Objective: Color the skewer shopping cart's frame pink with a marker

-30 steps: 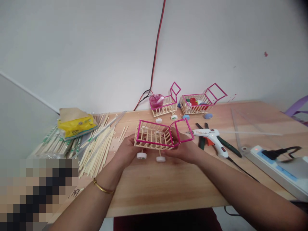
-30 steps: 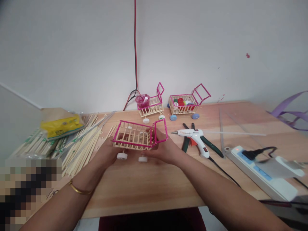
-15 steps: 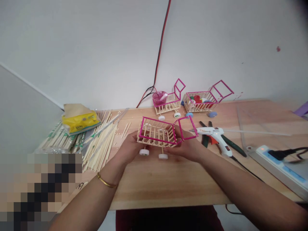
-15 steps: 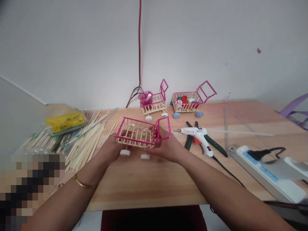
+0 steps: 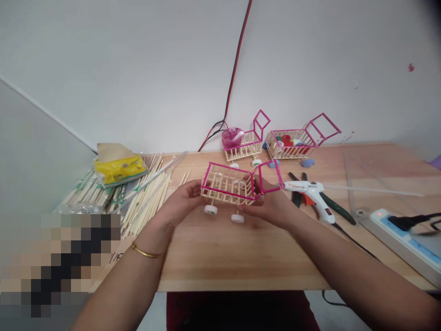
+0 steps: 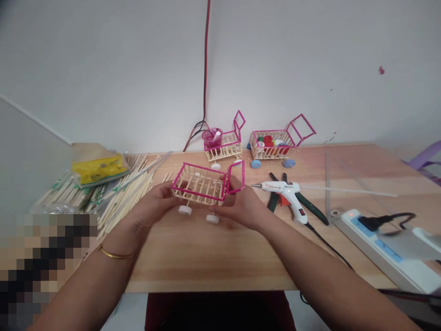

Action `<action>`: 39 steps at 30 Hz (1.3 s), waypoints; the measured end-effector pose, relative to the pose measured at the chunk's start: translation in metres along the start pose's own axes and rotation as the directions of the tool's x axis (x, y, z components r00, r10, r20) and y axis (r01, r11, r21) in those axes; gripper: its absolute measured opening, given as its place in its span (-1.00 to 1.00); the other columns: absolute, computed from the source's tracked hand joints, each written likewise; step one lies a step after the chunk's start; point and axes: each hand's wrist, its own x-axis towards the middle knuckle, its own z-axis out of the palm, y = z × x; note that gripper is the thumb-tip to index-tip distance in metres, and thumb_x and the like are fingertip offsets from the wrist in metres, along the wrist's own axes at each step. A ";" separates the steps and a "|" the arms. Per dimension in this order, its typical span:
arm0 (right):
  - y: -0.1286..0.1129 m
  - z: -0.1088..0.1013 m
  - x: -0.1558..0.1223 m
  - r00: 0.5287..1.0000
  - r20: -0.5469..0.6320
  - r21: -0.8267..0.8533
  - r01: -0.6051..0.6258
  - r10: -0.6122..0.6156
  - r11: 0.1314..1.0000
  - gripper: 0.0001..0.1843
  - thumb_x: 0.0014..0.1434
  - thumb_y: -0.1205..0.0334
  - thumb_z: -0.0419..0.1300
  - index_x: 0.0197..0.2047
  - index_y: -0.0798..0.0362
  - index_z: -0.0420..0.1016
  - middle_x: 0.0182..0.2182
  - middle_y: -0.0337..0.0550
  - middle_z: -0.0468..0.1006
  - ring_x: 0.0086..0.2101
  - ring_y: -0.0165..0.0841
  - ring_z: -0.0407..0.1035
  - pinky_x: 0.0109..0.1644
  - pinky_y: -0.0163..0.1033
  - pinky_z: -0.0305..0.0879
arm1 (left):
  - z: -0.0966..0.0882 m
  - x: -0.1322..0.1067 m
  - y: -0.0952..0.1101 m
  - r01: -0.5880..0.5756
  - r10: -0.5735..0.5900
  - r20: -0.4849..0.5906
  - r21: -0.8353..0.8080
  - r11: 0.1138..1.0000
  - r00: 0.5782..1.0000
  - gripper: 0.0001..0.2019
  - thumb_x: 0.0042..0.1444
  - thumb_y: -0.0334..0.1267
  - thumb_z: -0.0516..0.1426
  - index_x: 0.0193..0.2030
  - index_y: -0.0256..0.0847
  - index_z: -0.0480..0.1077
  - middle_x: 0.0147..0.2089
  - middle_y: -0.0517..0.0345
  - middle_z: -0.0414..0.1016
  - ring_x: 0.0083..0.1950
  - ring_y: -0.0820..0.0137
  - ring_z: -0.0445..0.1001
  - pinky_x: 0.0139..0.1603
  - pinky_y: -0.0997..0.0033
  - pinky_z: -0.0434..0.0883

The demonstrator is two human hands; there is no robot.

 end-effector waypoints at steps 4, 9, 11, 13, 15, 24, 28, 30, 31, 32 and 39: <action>-0.001 -0.001 0.001 1.000 0.016 -0.012 0.008 -0.007 1.000 -0.35 -0.06 0.08 0.40 0.11 -0.05 0.36 -0.08 -0.04 0.56 -0.10 -0.11 0.47 -0.05 -0.03 0.41 | 0.002 0.000 0.002 -0.001 0.001 -0.026 0.032 0.999 1.000 -0.50 -0.17 -0.43 0.33 -0.01 -0.24 0.44 -0.11 0.04 0.60 -0.05 0.27 0.53 -0.03 0.28 0.44; 0.001 0.000 0.001 1.000 0.016 -0.068 -0.026 0.027 0.997 -0.42 -0.05 0.02 0.39 0.03 -0.02 0.40 -0.13 -0.06 0.55 -0.18 -0.17 0.46 -0.12 -0.07 0.41 | 0.005 0.000 0.004 -0.024 0.027 -0.019 0.156 0.987 0.999 -0.60 -0.12 -0.43 0.29 -0.07 -0.25 0.46 -0.10 0.05 0.60 -0.03 0.26 0.54 0.00 0.27 0.44; 0.002 0.001 0.001 1.000 0.011 -0.082 -0.015 0.016 0.997 -0.39 -0.06 0.01 0.39 0.04 0.00 0.38 -0.14 -0.06 0.54 -0.18 -0.19 0.45 -0.12 -0.08 0.39 | 0.004 0.000 0.004 -0.035 0.038 -0.013 0.195 0.980 0.999 -0.63 -0.11 -0.42 0.28 -0.08 -0.25 0.46 -0.05 0.03 0.59 -0.02 0.25 0.53 0.02 0.26 0.43; 0.003 0.002 0.001 1.000 0.010 -0.077 0.004 -0.003 0.997 -0.34 -0.05 0.00 0.39 0.09 0.01 0.34 -0.14 -0.06 0.52 -0.18 -0.20 0.43 -0.11 -0.09 0.39 | 0.003 0.001 0.002 -0.045 0.046 -0.001 0.213 0.976 0.999 -0.63 -0.09 -0.39 0.28 -0.07 -0.25 0.46 -0.02 0.01 0.58 -0.01 0.23 0.53 0.03 0.23 0.43; 0.004 0.002 0.001 1.000 0.015 -0.058 0.015 -0.015 0.998 -0.28 -0.05 0.00 0.38 0.15 0.01 0.29 -0.13 -0.06 0.51 -0.18 -0.22 0.42 -0.11 -0.09 0.39 | 0.002 0.002 0.001 -0.052 0.051 0.009 0.215 0.975 0.999 -0.63 -0.08 -0.38 0.27 -0.06 -0.25 0.46 -0.01 0.01 0.58 0.01 0.22 0.53 0.04 0.21 0.43; 0.006 0.002 0.000 0.999 0.025 -0.018 0.030 -0.029 0.999 -0.17 -0.05 0.00 0.40 0.23 -0.02 0.18 -0.11 -0.06 0.44 -0.19 -0.25 0.38 -0.09 -0.05 0.40 | -0.003 0.003 0.000 -0.048 0.036 0.079 0.165 0.985 0.996 -0.51 -0.09 -0.48 0.26 0.05 -0.26 0.39 0.09 -0.04 0.52 0.07 0.25 0.51 0.10 0.24 0.41; 0.007 0.001 -0.001 0.999 0.026 -0.020 0.024 -0.024 1.000 -0.09 -0.09 -0.03 0.42 0.26 -0.04 0.14 -0.04 -0.05 0.38 -0.19 -0.26 0.37 -0.09 -0.06 0.42 | -0.007 0.003 0.000 -0.054 0.037 0.142 0.120 0.991 0.989 -0.39 -0.10 -0.52 0.26 0.16 -0.22 0.31 0.14 -0.06 0.48 0.13 0.24 0.47 0.15 0.22 0.38; 0.008 0.000 -0.001 0.999 0.031 -0.023 0.015 -0.014 1.000 -0.05 -0.10 -0.05 0.42 0.28 -0.05 0.10 -0.01 -0.04 0.35 -0.18 -0.26 0.37 -0.08 -0.04 0.42 | -0.008 0.002 0.002 -0.022 0.009 0.152 0.085 0.996 0.988 -0.31 -0.13 -0.52 0.29 0.20 -0.22 0.26 0.18 -0.11 0.43 0.15 0.21 0.45 0.15 0.20 0.38; 0.009 0.000 -0.001 0.999 0.033 -0.025 0.009 -0.008 1.000 -0.02 -0.11 -0.05 0.42 0.29 -0.06 0.08 0.00 -0.04 0.35 -0.18 -0.25 0.37 -0.07 -0.02 0.42 | -0.008 0.001 0.003 -0.006 -0.004 0.153 0.067 0.998 0.988 -0.27 -0.15 -0.51 0.30 0.22 -0.21 0.24 0.20 -0.13 0.40 0.17 0.20 0.44 0.14 0.20 0.39; 0.009 0.000 -0.001 0.999 0.037 -0.028 0.002 -0.001 1.000 0.00 -0.12 -0.06 0.43 0.30 -0.05 0.06 0.01 -0.03 0.34 -0.17 -0.25 0.37 -0.05 -0.01 0.42 | -0.008 0.000 0.004 0.009 -0.016 0.152 0.050 0.999 0.988 -0.22 -0.17 -0.51 0.32 0.25 -0.20 0.21 0.23 -0.15 0.37 0.18 0.19 0.43 0.13 0.21 0.40; -0.005 -0.006 -0.003 0.989 0.081 -0.074 -0.115 0.121 0.991 0.03 -0.19 -0.04 0.45 0.28 -0.03 0.09 0.05 -0.01 0.34 -0.14 -0.22 0.36 -0.06 -0.03 0.40 | -0.014 -0.004 0.010 0.085 -0.082 -0.037 0.076 0.993 0.996 0.17 -0.36 -0.49 0.41 0.39 -0.10 -0.11 0.10 -0.14 0.43 -0.07 0.31 0.52 -0.11 0.34 0.46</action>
